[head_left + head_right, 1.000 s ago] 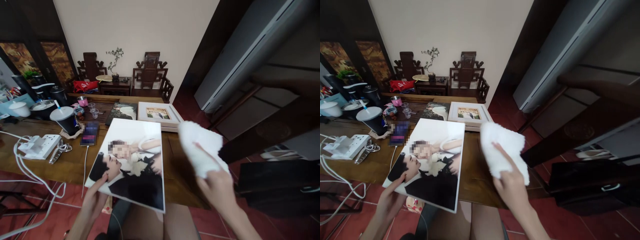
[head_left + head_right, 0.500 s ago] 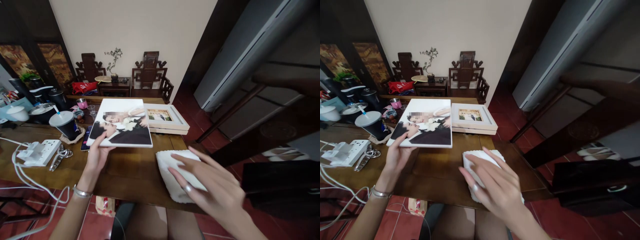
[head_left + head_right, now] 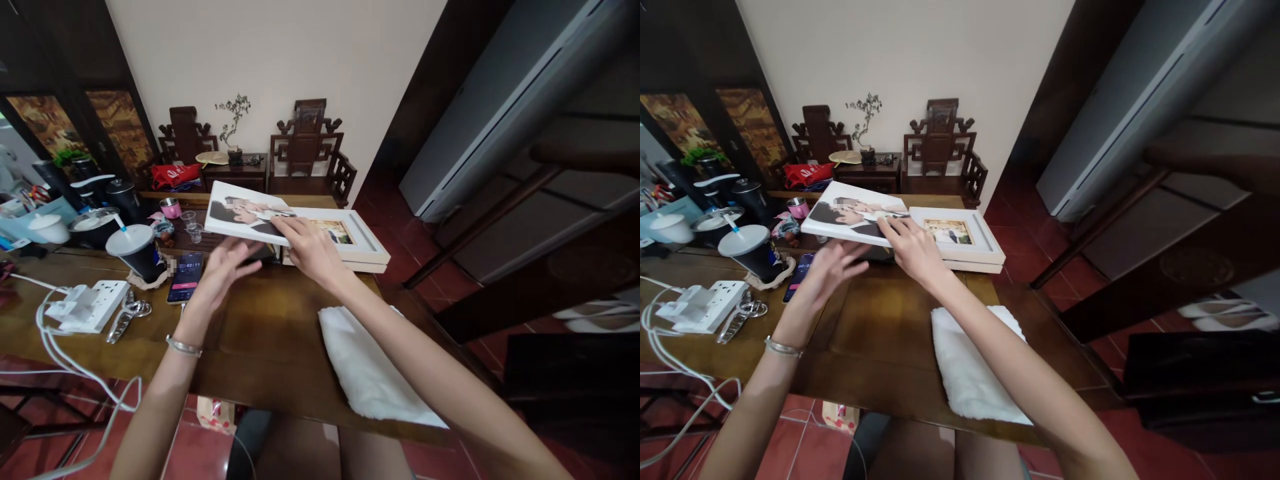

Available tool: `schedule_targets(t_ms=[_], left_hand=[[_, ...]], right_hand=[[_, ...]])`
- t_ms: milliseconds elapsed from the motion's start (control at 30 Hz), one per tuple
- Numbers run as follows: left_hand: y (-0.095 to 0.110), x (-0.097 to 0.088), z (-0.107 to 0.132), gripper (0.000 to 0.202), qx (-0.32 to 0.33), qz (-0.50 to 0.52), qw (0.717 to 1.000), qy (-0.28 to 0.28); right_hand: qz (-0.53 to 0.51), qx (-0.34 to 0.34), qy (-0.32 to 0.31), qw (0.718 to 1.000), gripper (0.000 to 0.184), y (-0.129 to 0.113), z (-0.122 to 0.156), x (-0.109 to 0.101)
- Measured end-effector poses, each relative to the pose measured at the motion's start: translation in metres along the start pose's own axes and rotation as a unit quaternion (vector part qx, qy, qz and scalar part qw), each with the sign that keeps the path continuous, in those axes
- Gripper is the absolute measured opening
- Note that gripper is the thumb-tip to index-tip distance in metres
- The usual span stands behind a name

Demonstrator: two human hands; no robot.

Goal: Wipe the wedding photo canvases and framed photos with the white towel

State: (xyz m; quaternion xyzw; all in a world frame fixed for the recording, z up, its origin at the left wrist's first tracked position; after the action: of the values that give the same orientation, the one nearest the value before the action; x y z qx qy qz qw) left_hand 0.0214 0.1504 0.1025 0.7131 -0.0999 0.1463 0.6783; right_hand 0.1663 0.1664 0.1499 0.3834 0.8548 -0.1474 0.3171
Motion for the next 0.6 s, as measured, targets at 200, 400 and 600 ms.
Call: schedule_targets(t_ms=[200, 400, 600], left_hand=[[-0.113, -0.030, -0.023, 0.029, -0.279, -0.035, 0.955, 0.095], [-0.129, -0.042, -0.078, 0.020, -0.222, 0.008, 0.944, 0.242], [-0.125, -0.055, -0.071, 0.006, -0.183, 0.029, 0.932, 0.310]], right_hand=[[-0.006, -0.002, 0.055, 0.998, 0.064, 0.018, 0.008, -0.013], [-0.007, -0.053, 0.089, 0.995, 0.059, 0.016, 0.016, -0.023], [-0.007, -0.116, 0.148, 0.982, 0.055, 0.009, 0.024, -0.037]])
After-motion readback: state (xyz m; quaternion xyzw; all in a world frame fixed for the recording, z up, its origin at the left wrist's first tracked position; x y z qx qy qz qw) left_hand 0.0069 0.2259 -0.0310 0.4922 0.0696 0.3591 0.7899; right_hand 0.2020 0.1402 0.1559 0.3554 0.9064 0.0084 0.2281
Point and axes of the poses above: each hand's wrist, its own z-axis away from the middle knuckle, its own x-axis out of the palm, y = z × x, the point moved 8 cm from there along -z, towards the middle knuckle, and after that the axes turned 12 degrees about y, right-handed, at the moved point
